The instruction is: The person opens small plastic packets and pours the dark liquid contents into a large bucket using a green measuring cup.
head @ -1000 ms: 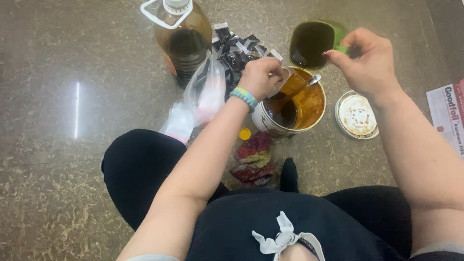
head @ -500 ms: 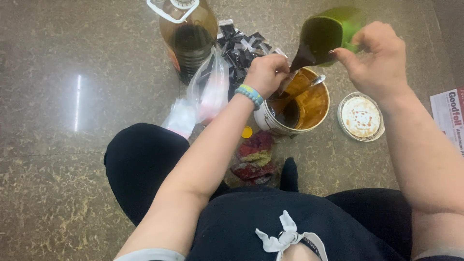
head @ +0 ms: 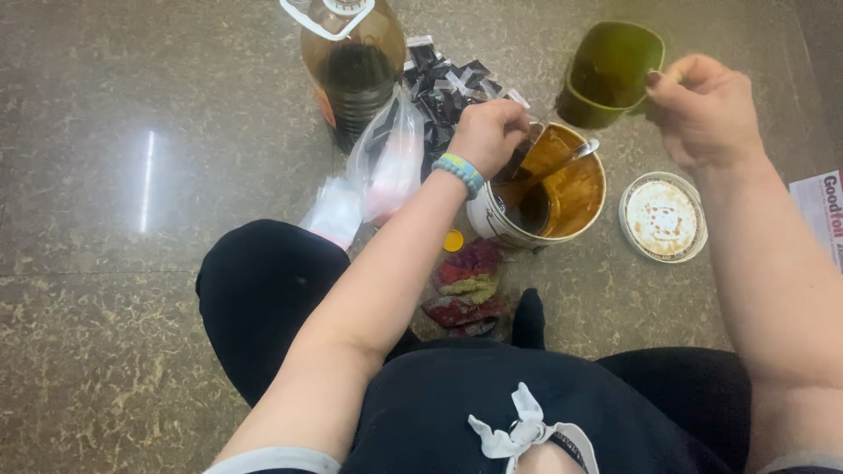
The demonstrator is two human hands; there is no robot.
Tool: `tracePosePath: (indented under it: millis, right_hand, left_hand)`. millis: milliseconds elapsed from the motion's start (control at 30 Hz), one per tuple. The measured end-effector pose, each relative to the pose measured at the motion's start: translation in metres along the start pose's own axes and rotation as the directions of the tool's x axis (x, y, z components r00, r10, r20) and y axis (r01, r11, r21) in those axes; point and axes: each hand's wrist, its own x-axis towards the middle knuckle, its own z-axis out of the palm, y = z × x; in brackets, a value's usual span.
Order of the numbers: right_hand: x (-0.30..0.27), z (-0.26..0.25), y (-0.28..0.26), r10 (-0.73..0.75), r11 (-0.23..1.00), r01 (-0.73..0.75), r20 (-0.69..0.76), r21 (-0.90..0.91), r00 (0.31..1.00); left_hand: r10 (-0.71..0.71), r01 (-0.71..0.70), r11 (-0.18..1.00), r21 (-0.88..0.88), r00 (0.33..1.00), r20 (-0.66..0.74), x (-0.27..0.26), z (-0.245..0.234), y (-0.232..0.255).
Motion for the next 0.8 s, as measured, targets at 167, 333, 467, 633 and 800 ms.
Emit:
tracePosePath:
  millis: [167, 333, 467, 633, 800]
  right_hand:
    - [-0.001, -0.011, 0.021, 0.237, 0.956, -0.237, 0.021, 0.171, 0.971]
    - [-0.003, 0.006, 0.071, 0.482, 0.808, -0.510, -0.168, -0.293, 0.860]
    - [-0.001, 0.021, 0.141, 0.647, 0.541, -0.617, -0.185, -0.572, 0.739]
    - [0.007, 0.009, 0.210, 0.710, 0.234, -0.503, -0.208, -0.832, 0.673]
    - [0.013, -0.004, 0.244, 0.638, 0.136, -0.121, -0.007, -0.983, 0.770]
  left_hand:
    - [-0.098, 0.098, 0.994, 0.045, 0.995, -0.011, 0.004, -0.003, -0.019]
    - [-0.198, 0.202, 0.978, 0.056, 0.978, -0.063, 0.007, -0.010, -0.030]
    - [-0.211, 0.218, 0.971, 0.102, 0.975, -0.076, 0.006, -0.015, -0.030]
    - [-0.274, 0.280, 0.954, 0.107, 0.960, -0.065, 0.005, -0.014, -0.033]
    - [-0.236, 0.241, 0.964, 0.108, 0.970, -0.057, 0.002, -0.016, -0.028]
